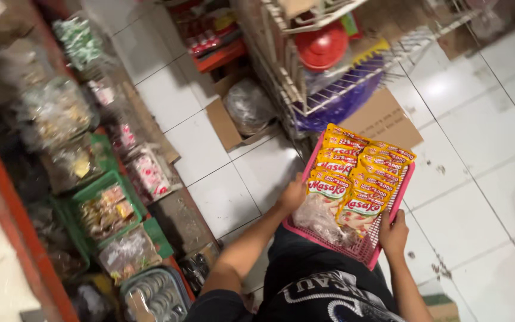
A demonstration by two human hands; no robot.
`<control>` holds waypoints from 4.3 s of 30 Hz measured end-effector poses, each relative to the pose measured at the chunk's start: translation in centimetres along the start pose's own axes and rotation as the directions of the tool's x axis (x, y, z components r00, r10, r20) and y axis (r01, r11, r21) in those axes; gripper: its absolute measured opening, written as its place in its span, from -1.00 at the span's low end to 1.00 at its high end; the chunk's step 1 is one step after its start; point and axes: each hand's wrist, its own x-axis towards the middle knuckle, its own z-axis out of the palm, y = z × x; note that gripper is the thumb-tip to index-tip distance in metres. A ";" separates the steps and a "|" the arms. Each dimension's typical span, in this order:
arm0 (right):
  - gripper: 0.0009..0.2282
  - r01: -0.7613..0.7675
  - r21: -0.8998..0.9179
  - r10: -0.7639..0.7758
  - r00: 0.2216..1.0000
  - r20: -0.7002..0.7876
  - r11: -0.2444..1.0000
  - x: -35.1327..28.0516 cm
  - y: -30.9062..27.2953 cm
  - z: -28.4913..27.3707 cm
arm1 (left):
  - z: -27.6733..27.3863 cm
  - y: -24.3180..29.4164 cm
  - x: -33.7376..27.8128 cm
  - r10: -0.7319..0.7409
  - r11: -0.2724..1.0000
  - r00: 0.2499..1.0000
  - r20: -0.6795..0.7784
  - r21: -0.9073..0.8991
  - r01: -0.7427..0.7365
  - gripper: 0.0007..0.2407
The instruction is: The person handles packets of seasoning, placing them into a pink basket, and then sorts small white seasoning bags into a crate on the floor.
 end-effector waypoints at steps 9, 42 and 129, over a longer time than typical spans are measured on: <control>-0.79 0.349 0.089 -0.360 0.900 0.246 0.933 6.2 -3.8 1.2 | 0.3 -1.8 -5.1 -0.204 0.954 0.930 -0.307 -0.276 0.118 -0.77; -0.67 0.711 0.397 -0.519 -0.053 0.853 0.580 -13.9 -10.5 13.9 | 20.0 -7.0 -40.0 -0.846 0.488 -0.054 -0.530 -0.811 0.322 -0.67; -0.78 0.672 0.669 -0.765 -0.236 0.599 0.317 -20.9 -2.9 102.8 | 19.1 -87.5 -10.9 -0.657 0.690 -0.595 -0.463 -0.688 -0.226 -0.77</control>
